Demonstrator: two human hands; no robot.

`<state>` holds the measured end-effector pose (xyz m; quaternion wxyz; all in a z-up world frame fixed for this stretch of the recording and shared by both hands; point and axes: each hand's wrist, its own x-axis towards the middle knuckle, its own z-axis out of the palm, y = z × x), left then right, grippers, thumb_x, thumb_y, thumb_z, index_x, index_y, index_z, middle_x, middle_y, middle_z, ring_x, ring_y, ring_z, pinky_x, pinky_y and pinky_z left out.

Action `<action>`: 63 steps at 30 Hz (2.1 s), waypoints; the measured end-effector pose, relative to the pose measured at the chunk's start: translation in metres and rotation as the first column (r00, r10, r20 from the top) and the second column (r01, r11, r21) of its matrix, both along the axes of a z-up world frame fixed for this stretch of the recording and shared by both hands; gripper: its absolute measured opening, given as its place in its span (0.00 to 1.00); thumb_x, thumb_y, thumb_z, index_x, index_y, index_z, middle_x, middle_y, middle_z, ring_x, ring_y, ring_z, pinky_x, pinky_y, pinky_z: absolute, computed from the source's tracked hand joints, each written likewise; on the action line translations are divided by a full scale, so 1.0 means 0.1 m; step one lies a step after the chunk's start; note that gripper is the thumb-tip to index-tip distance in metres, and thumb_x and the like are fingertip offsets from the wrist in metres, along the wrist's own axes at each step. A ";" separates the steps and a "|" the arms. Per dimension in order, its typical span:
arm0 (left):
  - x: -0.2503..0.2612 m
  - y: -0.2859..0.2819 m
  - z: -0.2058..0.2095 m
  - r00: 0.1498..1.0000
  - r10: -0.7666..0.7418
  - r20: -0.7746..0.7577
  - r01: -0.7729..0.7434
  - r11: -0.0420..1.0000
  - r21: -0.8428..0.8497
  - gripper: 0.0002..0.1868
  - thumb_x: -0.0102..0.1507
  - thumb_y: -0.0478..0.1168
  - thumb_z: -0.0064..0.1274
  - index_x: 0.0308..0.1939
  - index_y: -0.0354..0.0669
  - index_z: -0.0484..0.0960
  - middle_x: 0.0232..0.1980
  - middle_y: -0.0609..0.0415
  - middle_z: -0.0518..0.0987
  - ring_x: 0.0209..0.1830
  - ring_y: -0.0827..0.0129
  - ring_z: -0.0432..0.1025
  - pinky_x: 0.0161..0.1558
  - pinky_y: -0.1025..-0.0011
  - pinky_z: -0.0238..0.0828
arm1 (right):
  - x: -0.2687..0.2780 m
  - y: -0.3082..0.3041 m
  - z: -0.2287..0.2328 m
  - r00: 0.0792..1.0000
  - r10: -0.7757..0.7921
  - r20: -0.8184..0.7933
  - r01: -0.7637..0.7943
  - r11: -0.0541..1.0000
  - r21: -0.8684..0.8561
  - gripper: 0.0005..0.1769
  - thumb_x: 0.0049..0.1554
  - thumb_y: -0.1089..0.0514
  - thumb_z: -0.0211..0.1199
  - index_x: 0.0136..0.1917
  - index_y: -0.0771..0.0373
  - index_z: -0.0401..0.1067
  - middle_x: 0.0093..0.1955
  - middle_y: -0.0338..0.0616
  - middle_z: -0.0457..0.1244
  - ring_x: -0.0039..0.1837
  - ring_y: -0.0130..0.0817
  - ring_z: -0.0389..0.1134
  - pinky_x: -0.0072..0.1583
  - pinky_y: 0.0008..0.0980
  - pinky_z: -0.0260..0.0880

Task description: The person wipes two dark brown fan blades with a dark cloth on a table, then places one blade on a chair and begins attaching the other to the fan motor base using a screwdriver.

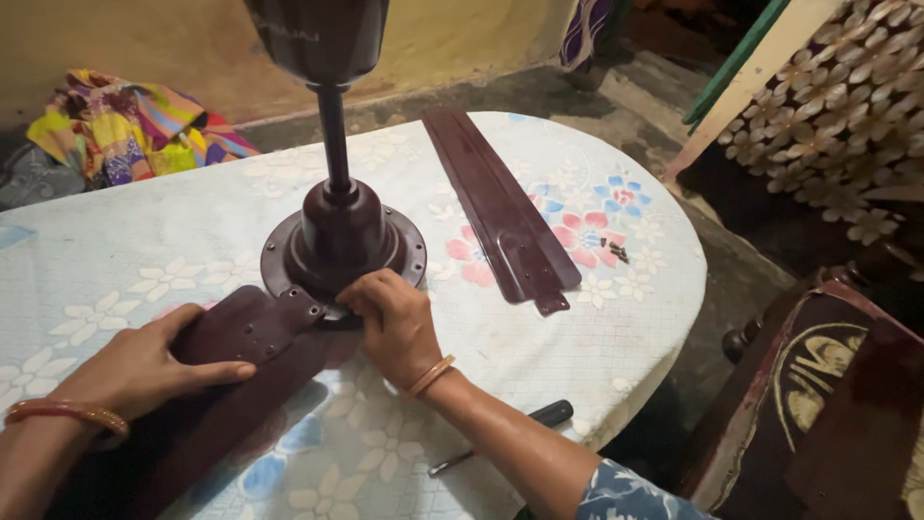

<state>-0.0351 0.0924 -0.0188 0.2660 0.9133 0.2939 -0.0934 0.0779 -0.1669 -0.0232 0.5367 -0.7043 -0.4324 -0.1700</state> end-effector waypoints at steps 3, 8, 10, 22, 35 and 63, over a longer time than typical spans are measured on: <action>-0.06 -0.11 0.10 1.000 -0.004 -0.012 0.005 0.997 0.079 0.56 0.42 0.69 0.67 0.71 0.54 0.72 0.59 0.42 0.84 0.58 0.54 0.81 0.61 0.60 0.77 | 0.06 -0.01 0.02 0.999 -0.002 0.039 0.002 1.000 -0.015 0.09 0.55 0.73 0.59 0.45 0.64 0.76 0.44 0.46 0.68 0.46 0.39 0.73 0.49 0.33 0.74; -0.13 -0.30 0.25 0.983 -0.138 0.118 0.110 0.969 0.221 0.61 0.43 0.68 0.69 0.78 0.65 0.61 0.66 0.41 0.73 0.68 0.50 0.68 0.67 0.56 0.67 | 0.10 -0.03 0.02 0.998 0.001 0.057 0.000 1.000 -0.024 0.08 0.54 0.72 0.61 0.44 0.64 0.77 0.44 0.46 0.68 0.46 0.41 0.73 0.49 0.34 0.75; -0.16 -0.45 0.29 0.962 -0.198 0.187 0.133 0.941 0.312 0.57 0.44 0.65 0.67 0.76 0.67 0.63 0.70 0.47 0.70 0.70 0.49 0.65 0.69 0.55 0.64 | 0.12 -0.03 0.02 0.998 -0.004 0.063 0.007 0.999 -0.038 0.09 0.53 0.72 0.62 0.44 0.64 0.78 0.44 0.45 0.68 0.46 0.40 0.74 0.49 0.34 0.75; -0.20 -1.11 0.44 0.991 -0.124 0.044 0.099 0.923 0.371 0.69 0.40 0.71 0.73 0.78 0.83 0.46 0.81 0.50 0.44 0.81 0.51 0.42 0.72 0.34 0.40 | 0.19 -0.01 0.18 0.844 -0.112 -0.524 0.062 0.992 -0.111 0.10 0.49 0.67 0.68 0.45 0.60 0.82 0.42 0.40 0.76 0.46 0.28 0.77 0.51 0.27 0.77; -0.21 -1.01 0.34 0.992 -0.123 -0.013 0.116 0.887 0.447 0.63 0.46 0.67 0.71 0.77 0.85 0.46 0.81 0.47 0.45 0.80 0.47 0.43 0.70 0.32 0.44 | 0.16 0.22 0.26 0.938 -0.044 -0.343 -0.002 0.991 -0.133 0.09 0.48 0.67 0.69 0.44 0.62 0.81 0.42 0.44 0.75 0.45 0.31 0.79 0.50 0.28 0.78; -0.18 -1.17 0.26 0.991 -0.089 0.101 0.026 0.864 0.504 0.64 0.43 0.72 0.70 0.77 0.82 0.47 0.80 0.46 0.50 0.78 0.47 0.46 0.67 0.28 0.45 | 0.23 0.34 0.15 0.886 0.239 0.398 -0.029 0.884 -0.466 0.09 0.49 0.63 0.63 0.45 0.62 0.79 0.46 0.47 0.70 0.52 0.49 0.70 0.54 0.44 0.70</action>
